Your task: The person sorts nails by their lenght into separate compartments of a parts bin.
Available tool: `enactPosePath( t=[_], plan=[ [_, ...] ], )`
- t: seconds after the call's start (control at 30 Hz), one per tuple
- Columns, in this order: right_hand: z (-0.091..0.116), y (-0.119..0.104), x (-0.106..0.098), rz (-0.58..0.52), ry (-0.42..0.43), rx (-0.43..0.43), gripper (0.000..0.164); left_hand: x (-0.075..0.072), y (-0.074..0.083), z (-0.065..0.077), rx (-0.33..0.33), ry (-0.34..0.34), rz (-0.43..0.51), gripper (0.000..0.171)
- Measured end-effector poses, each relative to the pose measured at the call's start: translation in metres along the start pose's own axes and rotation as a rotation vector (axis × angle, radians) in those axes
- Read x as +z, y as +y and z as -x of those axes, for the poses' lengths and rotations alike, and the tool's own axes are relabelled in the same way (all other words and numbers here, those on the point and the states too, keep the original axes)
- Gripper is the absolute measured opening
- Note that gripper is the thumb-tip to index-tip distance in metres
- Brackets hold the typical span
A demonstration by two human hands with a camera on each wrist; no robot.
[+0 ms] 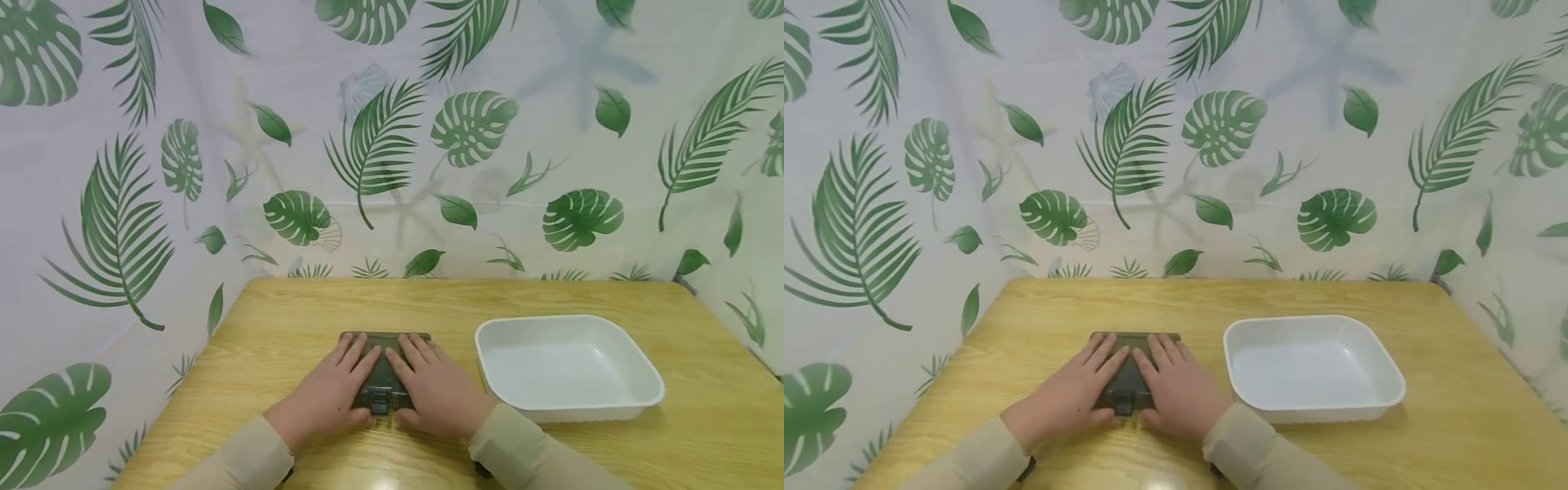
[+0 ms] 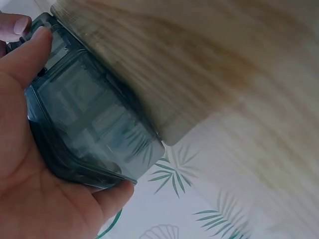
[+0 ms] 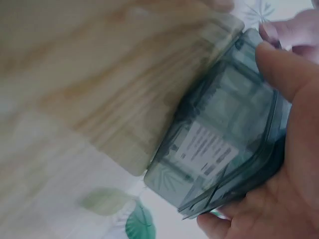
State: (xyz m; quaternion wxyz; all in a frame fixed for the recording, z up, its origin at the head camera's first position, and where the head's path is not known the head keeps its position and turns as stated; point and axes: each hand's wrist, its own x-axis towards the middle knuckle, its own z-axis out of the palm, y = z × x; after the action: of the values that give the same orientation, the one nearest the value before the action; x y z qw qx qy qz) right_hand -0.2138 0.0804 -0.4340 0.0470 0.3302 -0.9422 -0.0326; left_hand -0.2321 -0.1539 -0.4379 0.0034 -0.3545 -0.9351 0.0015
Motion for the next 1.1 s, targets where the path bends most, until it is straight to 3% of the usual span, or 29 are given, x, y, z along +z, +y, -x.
enactPosePath(
  t=[0.17,0.33,0.6,0.77,0.87,0.93,1.1],
  plan=[
    [-0.003,-0.005,0.004,0.008,0.043,0.022,0.085,-0.004,-0.002,0.003,0.026,0.007,-0.021,0.092],
    [-0.004,-0.008,0.004,-0.052,0.044,0.042,0.08,-0.007,-0.003,0.006,0.037,-0.022,0.015,0.084],
    [-0.004,-0.009,0.002,-0.032,0.038,0.052,0.075,-0.007,-0.002,0.005,0.045,-0.03,0.069,0.078],
    [-0.002,-0.001,-0.002,-0.157,0.043,0.048,0.074,-0.008,-0.006,0.002,0.004,-0.056,0.157,0.082],
    [0.009,0.011,-0.01,-0.212,0.074,0.048,0.071,-0.008,-0.008,0.001,-0.028,-0.029,0.195,0.084],
    [0.022,0.025,-0.016,-0.197,0.131,0.061,0.07,-0.009,-0.009,0.001,-0.053,0.025,0.181,0.086],
    [0.076,0.078,-0.03,-0.099,0.272,0.188,0.069,-0.013,-0.019,0.005,-0.167,0.171,0.108,0.093]
  ],
)
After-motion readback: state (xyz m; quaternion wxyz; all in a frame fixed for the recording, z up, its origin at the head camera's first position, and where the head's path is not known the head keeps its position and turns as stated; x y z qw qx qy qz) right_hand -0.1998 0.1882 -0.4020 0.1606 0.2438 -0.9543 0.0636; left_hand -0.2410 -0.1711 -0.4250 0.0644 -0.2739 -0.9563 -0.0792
